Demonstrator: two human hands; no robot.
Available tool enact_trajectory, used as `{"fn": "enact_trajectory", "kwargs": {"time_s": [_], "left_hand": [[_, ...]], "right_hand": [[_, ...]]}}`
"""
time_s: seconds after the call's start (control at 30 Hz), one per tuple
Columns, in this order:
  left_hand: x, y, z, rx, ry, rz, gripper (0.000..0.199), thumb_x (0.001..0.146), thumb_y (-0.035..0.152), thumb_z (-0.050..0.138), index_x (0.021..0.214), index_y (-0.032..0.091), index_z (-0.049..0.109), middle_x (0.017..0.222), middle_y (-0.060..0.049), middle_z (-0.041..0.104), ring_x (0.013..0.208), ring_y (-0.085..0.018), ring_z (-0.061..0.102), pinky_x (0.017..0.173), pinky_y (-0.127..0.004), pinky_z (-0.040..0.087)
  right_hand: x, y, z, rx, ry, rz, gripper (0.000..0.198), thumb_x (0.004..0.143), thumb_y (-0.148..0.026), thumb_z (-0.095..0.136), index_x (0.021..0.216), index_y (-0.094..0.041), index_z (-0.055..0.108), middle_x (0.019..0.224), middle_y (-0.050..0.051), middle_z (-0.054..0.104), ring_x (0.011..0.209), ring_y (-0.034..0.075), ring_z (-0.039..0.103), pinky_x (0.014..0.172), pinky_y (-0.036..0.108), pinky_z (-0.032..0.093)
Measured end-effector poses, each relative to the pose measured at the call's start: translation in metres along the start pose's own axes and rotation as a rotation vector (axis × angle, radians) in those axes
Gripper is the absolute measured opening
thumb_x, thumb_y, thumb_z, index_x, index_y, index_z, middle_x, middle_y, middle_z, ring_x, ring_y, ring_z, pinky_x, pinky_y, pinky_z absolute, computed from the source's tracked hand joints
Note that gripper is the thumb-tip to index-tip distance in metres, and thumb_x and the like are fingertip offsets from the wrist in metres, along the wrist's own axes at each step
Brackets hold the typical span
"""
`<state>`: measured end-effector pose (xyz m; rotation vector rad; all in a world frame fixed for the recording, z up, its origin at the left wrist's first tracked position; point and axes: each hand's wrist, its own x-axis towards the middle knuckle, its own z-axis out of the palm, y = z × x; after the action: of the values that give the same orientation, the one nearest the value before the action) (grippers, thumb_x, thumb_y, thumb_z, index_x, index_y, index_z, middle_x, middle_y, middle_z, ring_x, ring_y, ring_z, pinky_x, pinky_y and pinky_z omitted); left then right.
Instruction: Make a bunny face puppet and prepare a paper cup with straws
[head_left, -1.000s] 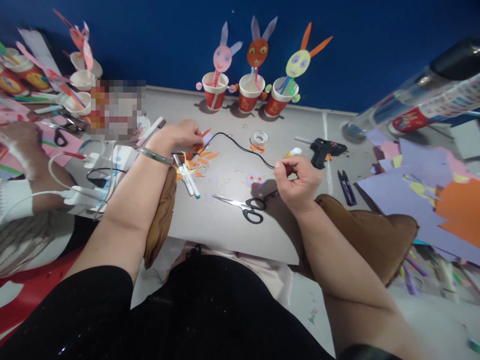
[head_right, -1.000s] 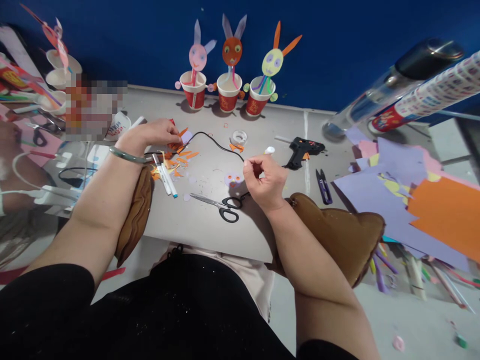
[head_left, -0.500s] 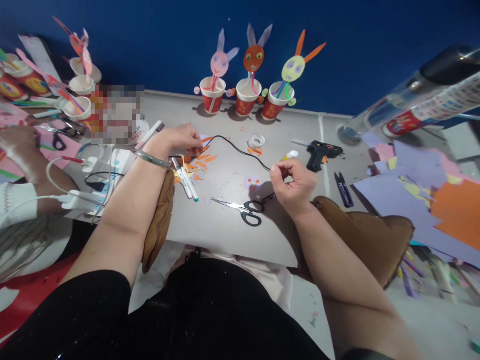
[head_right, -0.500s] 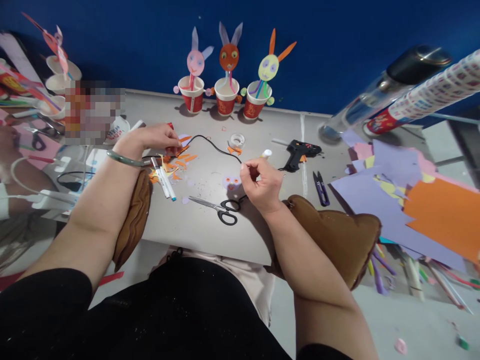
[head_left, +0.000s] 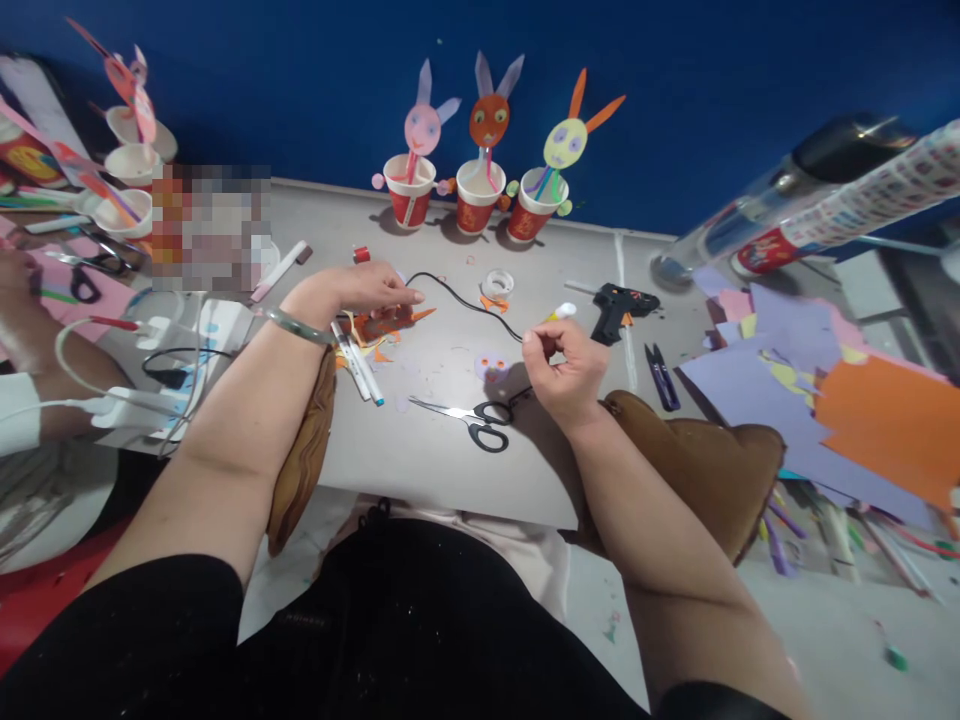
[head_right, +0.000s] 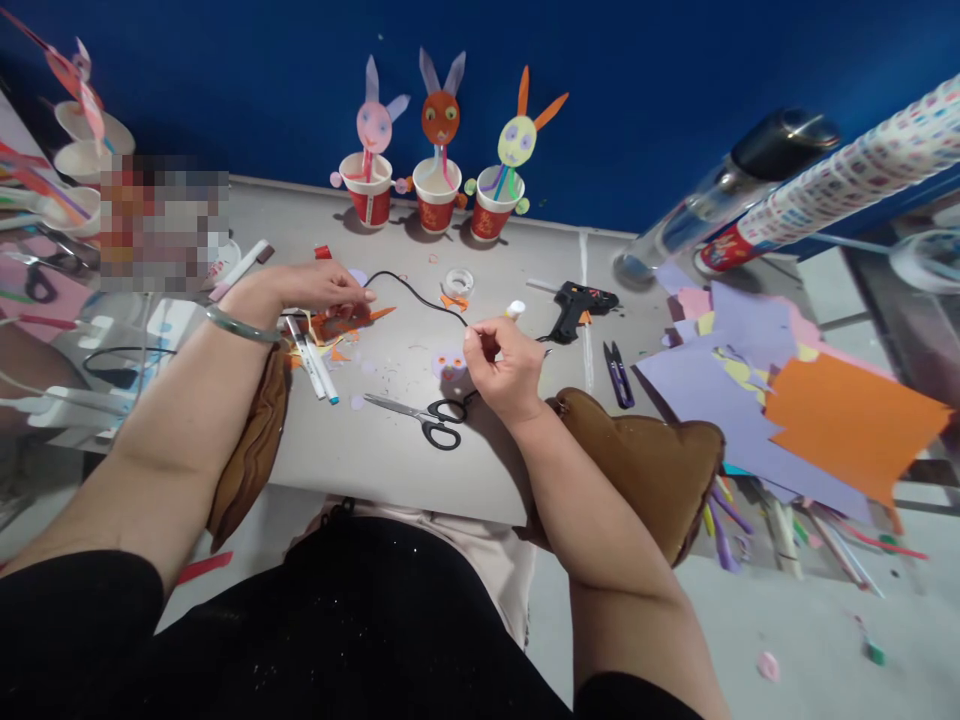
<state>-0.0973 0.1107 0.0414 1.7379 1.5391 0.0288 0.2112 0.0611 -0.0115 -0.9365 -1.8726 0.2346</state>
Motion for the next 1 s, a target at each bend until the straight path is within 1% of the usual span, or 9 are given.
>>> {"fn": "enact_trajectory", "kwargs": {"time_s": [0.07,0.17,0.27,0.47,0.7,0.77,0.87,0.9,1.0], "left_hand": [[0.0,0.0,-0.001,0.044,0.059,-0.035,0.033,0.084,0.043,0.058,0.076,0.017,0.076,0.071,-0.006,0.07,0.064,-0.015,0.059,0.063,-0.028,0.039],[-0.002,0.002,-0.002,0.155,0.147,-0.099,0.017,0.073,0.027,0.063,0.076,0.017,0.076,0.067,-0.004,0.068,0.064,-0.016,0.059,0.064,-0.029,0.038],[-0.002,0.004,0.0,0.208,0.143,-0.131,0.019,0.066,0.019,0.066,0.082,0.018,0.077,0.07,-0.004,0.07,0.069,-0.018,0.061,0.066,-0.03,0.039],[0.006,-0.003,0.005,0.29,0.239,-0.158,0.041,0.067,0.025,0.076,0.107,0.018,0.074,0.088,-0.008,0.074,0.081,-0.022,0.065,0.069,-0.031,0.043],[0.014,-0.015,0.0,0.221,0.202,-0.183,0.016,0.072,0.021,0.068,0.086,0.017,0.076,0.076,-0.006,0.073,0.071,-0.017,0.062,0.065,-0.027,0.041],[0.013,-0.017,-0.001,0.212,0.247,-0.187,0.02,0.073,0.021,0.069,0.09,0.017,0.077,0.083,-0.007,0.075,0.076,-0.017,0.063,0.068,-0.027,0.042],[0.01,-0.017,-0.004,0.215,0.339,-0.134,0.034,0.073,0.022,0.069,0.106,0.019,0.077,0.101,-0.008,0.076,0.088,-0.018,0.065,0.074,-0.027,0.043],[0.008,-0.016,-0.004,0.221,0.334,-0.108,0.037,0.073,0.022,0.069,0.108,0.02,0.077,0.104,-0.008,0.076,0.089,-0.019,0.065,0.075,-0.027,0.044],[0.003,-0.009,-0.004,0.254,0.167,-0.076,0.032,0.071,0.021,0.066,0.1,0.018,0.078,0.093,-0.007,0.075,0.081,-0.019,0.065,0.072,-0.028,0.044]], "right_hand": [[0.0,0.0,0.0,-0.001,-0.005,0.008,0.015,0.092,-0.024,0.06,0.077,-0.022,0.06,0.061,-0.004,0.059,0.051,0.01,0.051,0.054,0.025,0.043],[0.0,-0.001,0.001,0.02,-0.002,0.016,0.015,0.092,-0.024,0.06,0.077,-0.022,0.06,0.062,-0.003,0.06,0.052,0.01,0.052,0.055,0.025,0.043],[-0.001,-0.002,0.001,0.043,-0.018,0.026,0.015,0.092,-0.024,0.06,0.077,-0.022,0.06,0.062,-0.003,0.06,0.052,0.011,0.053,0.056,0.026,0.044],[-0.001,-0.003,0.001,0.041,-0.029,0.016,0.015,0.093,-0.024,0.06,0.078,-0.023,0.06,0.061,-0.004,0.059,0.051,0.01,0.052,0.056,0.025,0.043],[0.0,-0.003,0.001,0.027,-0.014,-0.009,0.014,0.092,-0.022,0.061,0.078,-0.022,0.06,0.061,-0.004,0.061,0.051,0.01,0.054,0.054,0.025,0.044],[0.0,-0.003,0.001,0.032,-0.015,-0.004,0.014,0.092,-0.022,0.061,0.078,-0.022,0.06,0.061,-0.004,0.061,0.051,0.01,0.054,0.054,0.025,0.044],[0.0,-0.003,0.002,0.039,-0.014,-0.001,0.014,0.091,-0.023,0.061,0.077,-0.022,0.06,0.06,-0.004,0.06,0.05,0.01,0.052,0.053,0.024,0.043],[0.0,-0.003,0.002,0.035,-0.017,0.002,0.015,0.091,-0.023,0.061,0.077,-0.022,0.06,0.06,-0.004,0.06,0.05,0.01,0.052,0.052,0.024,0.042],[-0.001,-0.002,0.002,0.014,-0.038,0.012,0.015,0.092,-0.025,0.061,0.077,-0.022,0.06,0.059,-0.004,0.059,0.049,0.01,0.051,0.053,0.025,0.043]]}}
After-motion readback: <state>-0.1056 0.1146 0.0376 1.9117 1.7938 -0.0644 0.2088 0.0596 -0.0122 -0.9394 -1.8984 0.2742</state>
